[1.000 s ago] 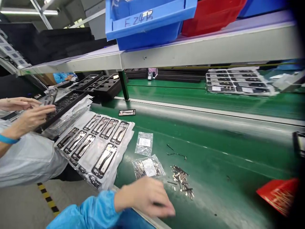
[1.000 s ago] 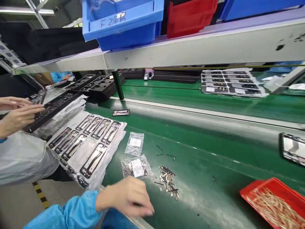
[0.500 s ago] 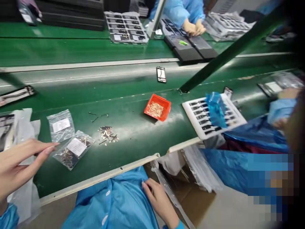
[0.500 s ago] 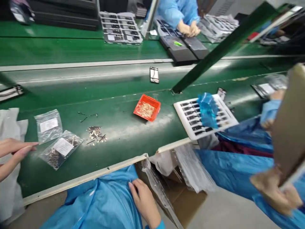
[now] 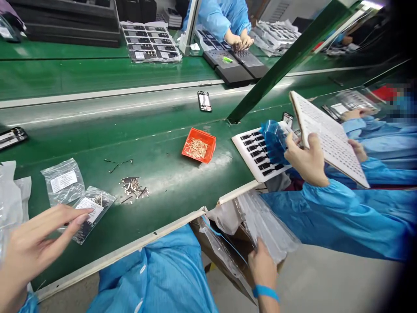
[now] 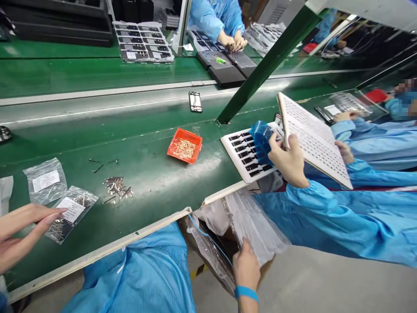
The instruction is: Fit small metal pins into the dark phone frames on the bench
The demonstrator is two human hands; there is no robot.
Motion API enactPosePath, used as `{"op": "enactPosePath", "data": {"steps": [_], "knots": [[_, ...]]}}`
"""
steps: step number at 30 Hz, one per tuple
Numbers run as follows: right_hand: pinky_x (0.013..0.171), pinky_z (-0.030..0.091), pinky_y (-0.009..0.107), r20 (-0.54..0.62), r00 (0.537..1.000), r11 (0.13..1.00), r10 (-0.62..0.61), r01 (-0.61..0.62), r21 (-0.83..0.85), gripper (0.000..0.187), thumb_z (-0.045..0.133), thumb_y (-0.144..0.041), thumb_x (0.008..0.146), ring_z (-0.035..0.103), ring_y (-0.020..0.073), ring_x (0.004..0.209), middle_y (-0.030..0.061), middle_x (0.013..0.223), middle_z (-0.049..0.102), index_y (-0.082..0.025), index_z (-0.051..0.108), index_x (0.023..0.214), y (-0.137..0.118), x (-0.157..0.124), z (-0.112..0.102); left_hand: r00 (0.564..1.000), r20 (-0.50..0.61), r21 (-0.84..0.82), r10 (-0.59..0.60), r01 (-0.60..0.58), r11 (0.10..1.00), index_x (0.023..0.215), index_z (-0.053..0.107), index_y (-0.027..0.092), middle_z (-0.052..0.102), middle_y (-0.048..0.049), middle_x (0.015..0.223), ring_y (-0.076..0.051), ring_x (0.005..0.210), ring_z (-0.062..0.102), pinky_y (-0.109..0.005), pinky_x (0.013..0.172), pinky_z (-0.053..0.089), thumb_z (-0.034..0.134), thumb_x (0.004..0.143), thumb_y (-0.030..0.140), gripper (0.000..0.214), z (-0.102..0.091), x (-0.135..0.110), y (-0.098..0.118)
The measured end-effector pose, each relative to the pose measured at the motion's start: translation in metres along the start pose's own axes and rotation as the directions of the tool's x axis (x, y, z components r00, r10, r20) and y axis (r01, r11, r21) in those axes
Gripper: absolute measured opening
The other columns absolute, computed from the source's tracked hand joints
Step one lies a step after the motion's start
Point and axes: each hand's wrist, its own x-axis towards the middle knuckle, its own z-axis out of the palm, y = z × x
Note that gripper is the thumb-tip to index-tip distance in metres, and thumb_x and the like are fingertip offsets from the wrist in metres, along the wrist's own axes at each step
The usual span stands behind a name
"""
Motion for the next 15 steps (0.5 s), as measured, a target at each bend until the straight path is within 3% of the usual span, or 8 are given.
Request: {"op": "enactPosePath", "data": {"steps": [3, 6, 10, 13, 15], "knots": [[0.102, 0.056, 0.056, -0.034, 0.999, 0.999, -0.007, 0.009, 0.036, 0.069, 0.038, -0.029, 0.089, 0.072, 0.0418, 0.118, 0.0285, 0.135, 0.07, -0.001, 0.06, 0.148, 0.02, -0.039, 0.006, 0.994, 0.068, -0.115, 0.082, -0.074, 0.991, 0.114, 0.077, 0.032, 0.081, 0.0044, 0.098, -0.019, 0.079, 0.074, -0.032, 0.072, 0.061, 0.067, 0.097, 0.019, 0.023, 0.028, -0.005, 0.011], [0.113, 0.053, 0.053, 0.023, 0.997, 0.994, -0.075, 0.073, 0.087, 0.069, 0.039, -0.033, 0.082, 0.068, 0.0385, 0.131, 0.0182, 0.141, 0.07, -0.008, 0.071, 0.138, 0.044, -0.06, 0.0, 0.963, 0.211, -0.257, 0.168, -0.112, 0.96, 0.117, 0.075, 0.024, 0.081, -0.0014, 0.096, -0.017, 0.08, 0.072, -0.029, 0.073, 0.058, 0.066, 0.1, 0.011, 0.023, 0.066, -0.006, 0.029], [0.104, 0.06, 0.049, 0.183, 0.978, 0.986, -0.1, 0.073, 0.151, 0.069, 0.042, -0.044, 0.078, 0.071, 0.0365, 0.127, 0.0104, 0.137, 0.074, -0.018, 0.078, 0.131, 0.08, -0.065, -0.024, 0.861, 0.394, -0.419, 0.321, -0.142, 0.897, 0.116, 0.073, 0.02, 0.08, -0.0044, 0.094, -0.017, 0.079, 0.069, -0.029, 0.074, 0.054, 0.06, 0.106, 0.015, 0.017, 0.11, -0.004, 0.061], [0.101, 0.058, 0.057, 0.32, 0.947, 0.995, -0.008, -0.024, 0.098, 0.069, 0.05, -0.053, 0.074, 0.071, 0.0436, 0.123, 0.0137, 0.134, 0.075, -0.023, 0.08, 0.129, 0.093, -0.064, -0.044, 0.769, 0.474, -0.482, 0.429, -0.182, 0.857, 0.115, 0.074, 0.022, 0.08, -0.0039, 0.097, -0.018, 0.084, 0.07, -0.031, 0.08, 0.053, 0.058, 0.108, 0.021, 0.018, 0.129, -0.004, 0.08], [0.094, 0.059, 0.059, 0.377, 0.925, 0.996, 0.047, -0.074, 0.058, 0.064, 0.06, -0.048, 0.063, 0.074, 0.0467, 0.112, 0.0165, 0.12, 0.079, -0.026, 0.083, 0.119, 0.091, -0.069, -0.051, 0.747, 0.487, -0.492, 0.452, -0.193, 0.849, 0.115, 0.074, 0.022, 0.08, -0.0037, 0.095, -0.018, 0.084, 0.07, -0.032, 0.08, 0.052, 0.056, 0.109, 0.025, 0.02, 0.137, -0.005, 0.087]]}}
